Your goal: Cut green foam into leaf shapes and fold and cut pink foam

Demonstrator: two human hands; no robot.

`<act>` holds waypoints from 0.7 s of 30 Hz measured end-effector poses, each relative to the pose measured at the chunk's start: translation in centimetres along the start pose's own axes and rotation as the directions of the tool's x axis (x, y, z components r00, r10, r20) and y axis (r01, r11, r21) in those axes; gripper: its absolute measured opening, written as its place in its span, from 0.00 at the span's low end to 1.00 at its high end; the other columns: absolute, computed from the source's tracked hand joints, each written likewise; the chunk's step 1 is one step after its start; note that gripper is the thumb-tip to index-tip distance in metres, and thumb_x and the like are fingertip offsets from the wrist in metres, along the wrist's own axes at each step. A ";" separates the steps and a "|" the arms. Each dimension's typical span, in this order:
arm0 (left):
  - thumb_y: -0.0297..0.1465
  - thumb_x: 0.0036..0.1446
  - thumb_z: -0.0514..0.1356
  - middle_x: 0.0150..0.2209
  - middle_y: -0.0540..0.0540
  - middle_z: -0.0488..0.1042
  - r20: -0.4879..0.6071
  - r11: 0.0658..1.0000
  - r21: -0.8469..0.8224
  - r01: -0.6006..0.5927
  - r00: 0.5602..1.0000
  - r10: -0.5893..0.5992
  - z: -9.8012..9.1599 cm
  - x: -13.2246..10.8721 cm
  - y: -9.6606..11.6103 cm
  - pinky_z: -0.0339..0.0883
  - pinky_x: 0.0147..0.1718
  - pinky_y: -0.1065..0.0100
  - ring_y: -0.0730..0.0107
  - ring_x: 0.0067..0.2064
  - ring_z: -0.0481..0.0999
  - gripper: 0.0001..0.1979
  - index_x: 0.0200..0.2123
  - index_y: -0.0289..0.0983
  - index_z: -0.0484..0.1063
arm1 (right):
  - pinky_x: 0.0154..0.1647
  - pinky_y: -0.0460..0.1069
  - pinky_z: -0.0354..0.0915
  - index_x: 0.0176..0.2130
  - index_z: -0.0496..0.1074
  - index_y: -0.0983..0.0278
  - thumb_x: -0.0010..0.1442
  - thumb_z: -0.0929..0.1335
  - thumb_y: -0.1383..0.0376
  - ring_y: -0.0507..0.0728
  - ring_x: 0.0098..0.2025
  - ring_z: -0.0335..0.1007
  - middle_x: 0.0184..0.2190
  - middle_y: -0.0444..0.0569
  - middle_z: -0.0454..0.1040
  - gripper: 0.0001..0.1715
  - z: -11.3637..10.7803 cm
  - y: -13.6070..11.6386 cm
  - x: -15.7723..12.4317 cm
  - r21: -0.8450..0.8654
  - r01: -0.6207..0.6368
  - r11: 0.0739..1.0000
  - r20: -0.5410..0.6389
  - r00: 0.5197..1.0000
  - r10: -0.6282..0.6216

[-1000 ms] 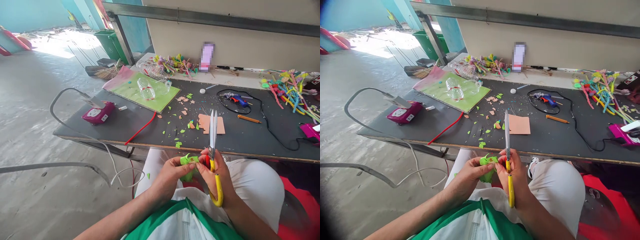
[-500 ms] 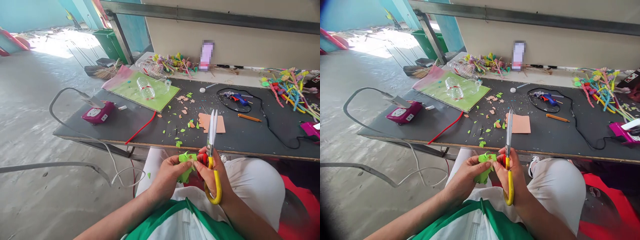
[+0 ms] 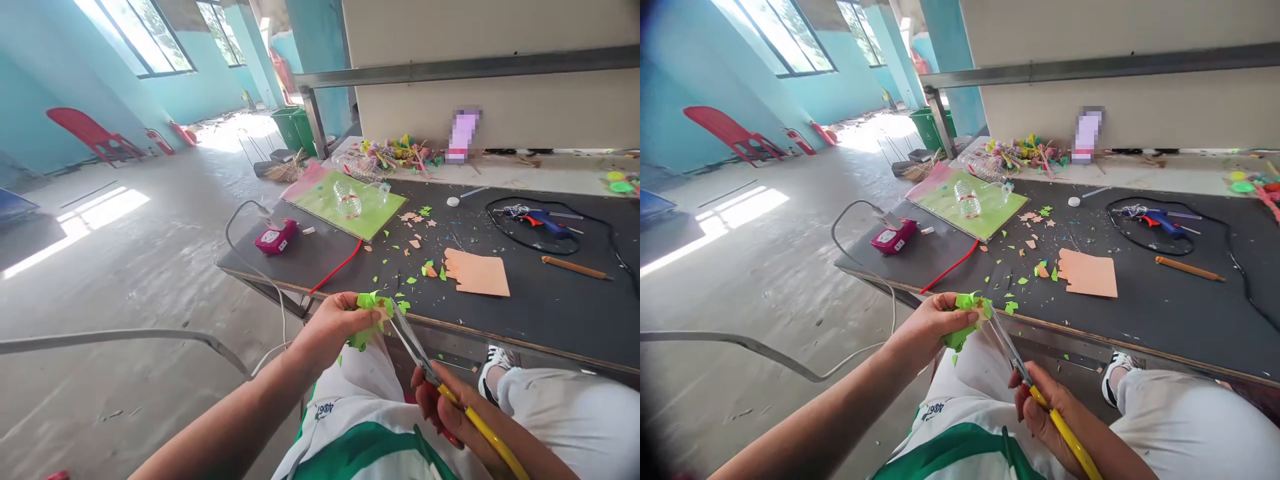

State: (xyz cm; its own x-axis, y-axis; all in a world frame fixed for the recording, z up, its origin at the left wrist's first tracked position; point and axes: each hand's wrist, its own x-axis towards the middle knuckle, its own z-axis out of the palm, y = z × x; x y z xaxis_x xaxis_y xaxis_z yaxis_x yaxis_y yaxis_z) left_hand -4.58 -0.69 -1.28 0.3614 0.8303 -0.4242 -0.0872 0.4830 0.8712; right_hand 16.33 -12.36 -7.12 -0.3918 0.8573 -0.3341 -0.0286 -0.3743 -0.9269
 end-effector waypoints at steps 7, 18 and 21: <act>0.36 0.40 0.70 0.25 0.44 0.76 0.051 0.977 0.196 0.080 0.994 -0.092 0.2 -0.6 0.9 0.60 0.21 0.74 0.74 0.22 0.71 0.16 0.30 0.30 0.78 | 0.22 0.43 0.53 0.42 0.62 0.61 0.50 0.62 0.33 0.46 0.22 0.50 0.28 0.41 0.63 0.38 0.1 -0.9 0.2 -0.091 -0.057 0.994 0.043 0.997 0.061; 0.37 0.39 0.70 0.22 0.46 0.75 0.069 0.953 0.292 0.079 0.992 -0.103 0.2 -0.3 1.1 0.60 0.19 0.74 0.74 0.21 0.70 0.16 0.30 0.30 0.78 | 0.23 0.46 0.55 0.39 0.62 0.59 0.49 0.58 0.31 0.50 0.23 0.53 0.26 0.41 0.63 0.38 0.5 -0.7 0.5 -0.208 -0.032 0.978 -0.007 0.999 0.032; 0.36 0.38 0.70 0.21 0.46 0.74 0.056 0.948 0.305 0.093 0.992 -0.115 0.3 -0.3 1.2 0.60 0.19 0.73 0.74 0.20 0.70 0.15 0.29 0.31 0.78 | 0.28 0.48 0.57 0.39 0.63 0.60 0.49 0.57 0.31 0.52 0.25 0.56 0.26 0.41 0.64 0.39 0.4 -0.1 0.7 -0.230 -0.022 0.973 -0.027 0.999 0.017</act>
State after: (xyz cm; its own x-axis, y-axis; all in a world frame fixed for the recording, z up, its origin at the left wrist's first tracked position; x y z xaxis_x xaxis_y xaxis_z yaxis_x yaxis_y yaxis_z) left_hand -4.55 -0.42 0.01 0.4202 0.7525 -0.5072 0.2337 0.4503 0.8617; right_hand 15.68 -11.84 -7.17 -0.3670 0.8602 -0.3540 0.1926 -0.3020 -0.9336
